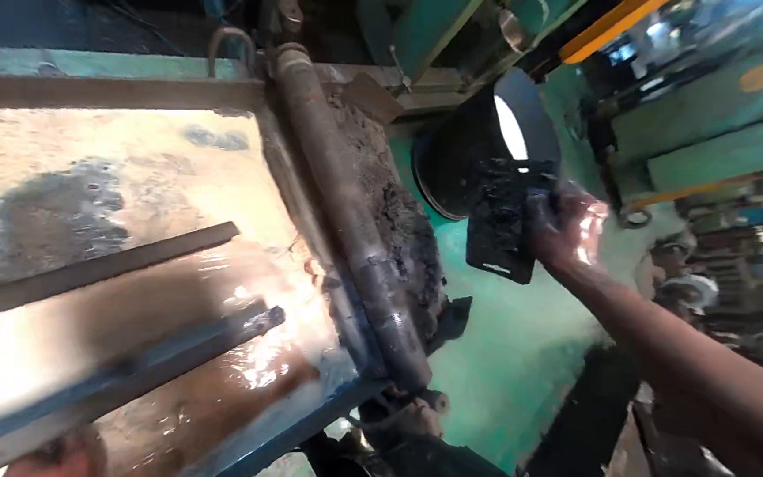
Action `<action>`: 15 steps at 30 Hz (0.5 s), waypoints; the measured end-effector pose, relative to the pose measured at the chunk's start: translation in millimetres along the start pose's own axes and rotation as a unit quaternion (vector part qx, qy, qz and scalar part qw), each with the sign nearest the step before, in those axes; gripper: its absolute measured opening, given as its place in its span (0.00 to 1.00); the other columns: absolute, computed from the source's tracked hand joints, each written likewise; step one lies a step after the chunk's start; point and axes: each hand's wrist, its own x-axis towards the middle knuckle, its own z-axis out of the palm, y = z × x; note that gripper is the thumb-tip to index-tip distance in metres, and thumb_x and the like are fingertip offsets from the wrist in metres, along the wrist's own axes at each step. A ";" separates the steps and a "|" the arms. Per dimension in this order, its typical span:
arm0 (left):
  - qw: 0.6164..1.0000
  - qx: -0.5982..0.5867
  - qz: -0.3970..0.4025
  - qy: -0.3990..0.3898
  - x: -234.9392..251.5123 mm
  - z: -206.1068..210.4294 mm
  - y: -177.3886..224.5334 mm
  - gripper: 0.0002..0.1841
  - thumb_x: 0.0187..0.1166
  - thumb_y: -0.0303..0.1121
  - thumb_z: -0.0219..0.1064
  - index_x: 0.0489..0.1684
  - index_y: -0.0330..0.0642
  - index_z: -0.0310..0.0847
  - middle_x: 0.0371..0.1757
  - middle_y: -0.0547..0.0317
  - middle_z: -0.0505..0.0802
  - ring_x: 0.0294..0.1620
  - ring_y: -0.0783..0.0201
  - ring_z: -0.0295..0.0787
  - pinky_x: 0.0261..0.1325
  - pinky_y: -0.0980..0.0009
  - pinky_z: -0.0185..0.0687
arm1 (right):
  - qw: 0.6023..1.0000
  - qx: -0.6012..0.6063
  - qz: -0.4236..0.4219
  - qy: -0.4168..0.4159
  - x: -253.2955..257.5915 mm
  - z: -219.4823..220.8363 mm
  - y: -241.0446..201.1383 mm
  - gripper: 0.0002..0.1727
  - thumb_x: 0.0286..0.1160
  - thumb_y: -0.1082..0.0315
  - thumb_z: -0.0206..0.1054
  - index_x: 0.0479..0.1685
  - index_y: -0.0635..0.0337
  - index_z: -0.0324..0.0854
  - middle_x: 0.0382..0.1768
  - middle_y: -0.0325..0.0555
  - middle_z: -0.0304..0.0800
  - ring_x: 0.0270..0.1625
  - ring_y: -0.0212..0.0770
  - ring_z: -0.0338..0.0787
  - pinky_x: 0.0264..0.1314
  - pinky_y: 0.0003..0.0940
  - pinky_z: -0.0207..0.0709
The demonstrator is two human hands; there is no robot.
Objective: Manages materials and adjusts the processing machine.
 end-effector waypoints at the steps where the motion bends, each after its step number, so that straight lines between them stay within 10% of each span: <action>1: 1.000 -0.010 0.006 -0.001 -2.7 -1.4 -1.3 0.30 0.88 0.42 0.58 0.76 0.21 0.71 0.72 0.24 0.82 0.79 0.37 0.77 0.83 0.49 0.67 | 0.999 0.036 -0.030 0.001 -6.1 -1.4 -12.6 0.19 0.88 0.67 0.56 0.52 0.81 0.79 0.42 0.72 0.87 0.45 0.59 0.90 0.53 0.58 0.79; 3: 1.000 -0.016 0.000 -0.005 -8.4 -6.5 4.4 0.28 0.88 0.40 0.60 0.75 0.21 0.71 0.71 0.19 0.81 0.79 0.29 0.75 0.82 0.40 0.64 | 0.988 0.121 -0.099 -0.001 -26.7 -0.4 -47.0 0.17 0.86 0.65 0.56 0.48 0.77 0.79 0.37 0.53 0.84 0.38 0.30 0.83 0.46 0.29 0.78; 6: 1.000 0.008 -0.012 -0.017 -6.1 -8.0 6.5 0.25 0.90 0.41 0.60 0.72 0.24 0.77 0.69 0.19 0.83 0.76 0.26 0.76 0.79 0.33 0.65 | 0.952 0.231 -0.188 -0.069 -77.5 8.7 -113.7 0.14 0.86 0.65 0.57 0.45 0.70 0.82 0.33 0.38 0.86 0.35 0.17 0.84 0.41 0.17 0.81; 9: 1.000 0.014 -0.002 -0.022 -6.2 -9.8 7.3 0.25 0.90 0.41 0.60 0.71 0.24 0.77 0.66 0.19 0.84 0.74 0.24 0.78 0.77 0.31 0.67 | 0.899 0.255 -0.307 -0.183 -138.7 50.7 -165.1 0.10 0.75 0.66 0.61 0.34 0.62 0.85 0.20 0.38 0.84 0.22 0.31 0.85 0.24 0.31 0.81; 13: 1.000 0.013 0.008 -0.025 -8.8 -11.7 10.1 0.22 0.90 0.39 0.61 0.67 0.24 0.80 0.60 0.19 0.87 0.67 0.23 0.82 0.70 0.30 0.71 | 0.801 0.119 -0.444 -0.383 -189.0 118.5 -217.0 0.13 0.82 0.73 0.61 0.58 0.68 0.85 0.40 0.59 0.94 0.42 0.59 0.96 0.43 0.54 0.88; 15: 0.999 0.018 0.006 -0.031 -9.5 -13.0 11.6 0.22 0.90 0.38 0.61 0.68 0.25 0.79 0.62 0.20 0.87 0.69 0.24 0.81 0.72 0.30 0.70 | 0.799 0.101 -0.476 -0.353 -203.7 154.7 -234.6 0.12 0.80 0.75 0.61 0.55 0.69 0.85 0.38 0.59 0.93 0.39 0.59 0.95 0.36 0.53 0.87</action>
